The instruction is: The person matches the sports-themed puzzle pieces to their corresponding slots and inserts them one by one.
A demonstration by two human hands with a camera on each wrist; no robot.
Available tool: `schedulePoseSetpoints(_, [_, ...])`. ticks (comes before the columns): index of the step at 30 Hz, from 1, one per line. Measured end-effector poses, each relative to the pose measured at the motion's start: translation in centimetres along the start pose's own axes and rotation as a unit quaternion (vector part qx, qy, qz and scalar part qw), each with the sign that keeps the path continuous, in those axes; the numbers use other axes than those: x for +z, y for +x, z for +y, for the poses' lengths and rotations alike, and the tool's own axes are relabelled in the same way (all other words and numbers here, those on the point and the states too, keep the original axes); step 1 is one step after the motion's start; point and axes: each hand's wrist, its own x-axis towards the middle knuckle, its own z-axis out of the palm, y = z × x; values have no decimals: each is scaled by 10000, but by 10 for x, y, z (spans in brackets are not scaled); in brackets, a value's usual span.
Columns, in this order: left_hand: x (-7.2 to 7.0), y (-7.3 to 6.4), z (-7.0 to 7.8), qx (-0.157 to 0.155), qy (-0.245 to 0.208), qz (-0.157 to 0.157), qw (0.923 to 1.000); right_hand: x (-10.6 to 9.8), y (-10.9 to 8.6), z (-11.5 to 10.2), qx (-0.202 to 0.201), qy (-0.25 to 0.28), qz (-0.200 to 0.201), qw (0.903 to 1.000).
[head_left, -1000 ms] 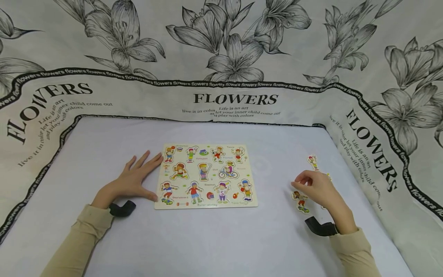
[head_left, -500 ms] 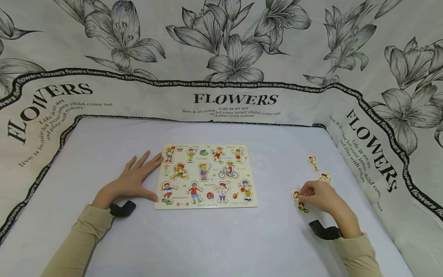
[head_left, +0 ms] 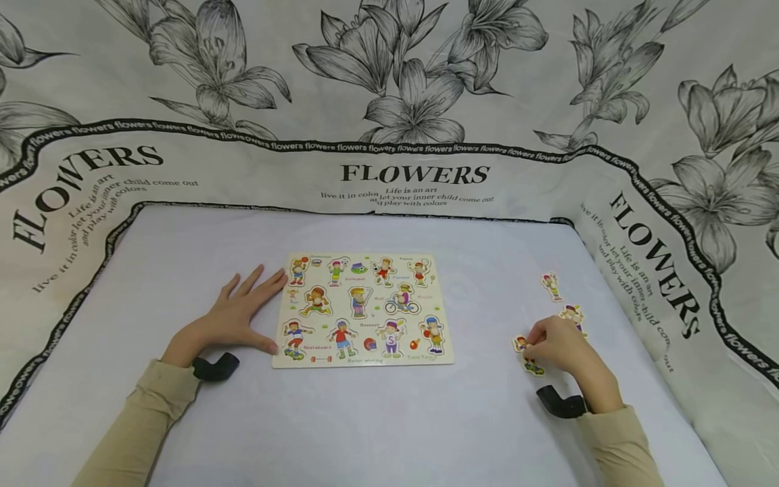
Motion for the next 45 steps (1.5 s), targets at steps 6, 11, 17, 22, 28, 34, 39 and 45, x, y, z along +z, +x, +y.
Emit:
schedulePoseSetpoints(6, [0,0,0,27,-16,17,10000,1,1,1,41,-3,59,10000])
schedulePoseSetpoints(11, [0,0,0,11,-17,12,10000,1,1,1,19,-40,106,9999])
schedulePoseSetpoints(17, [-1,-1,0,-33,-17,-2,10000,1,3,1,-61,-159,36,9998])
schedulePoseSetpoints(22, [-1,-1,1,-59,-29,-38,10000,-1,2,-1,-127,-241,29,9996])
schedulePoseSetpoints(28, [-1,-1,0,-54,-49,-43,10000,-2,1,-2,-191,-290,105,9993])
schedulePoseSetpoints(34, [0,0,-2,-39,1,-41,10000,-3,3,-3,-299,-294,112,9991])
schedulePoseSetpoints(39, [0,0,-2,-46,-7,-53,10000,-3,4,-5,-342,-242,92,9991])
schedulePoseSetpoints(45, [-1,0,-1,-40,-13,-59,10000,-5,5,-8,-306,-224,93,9992])
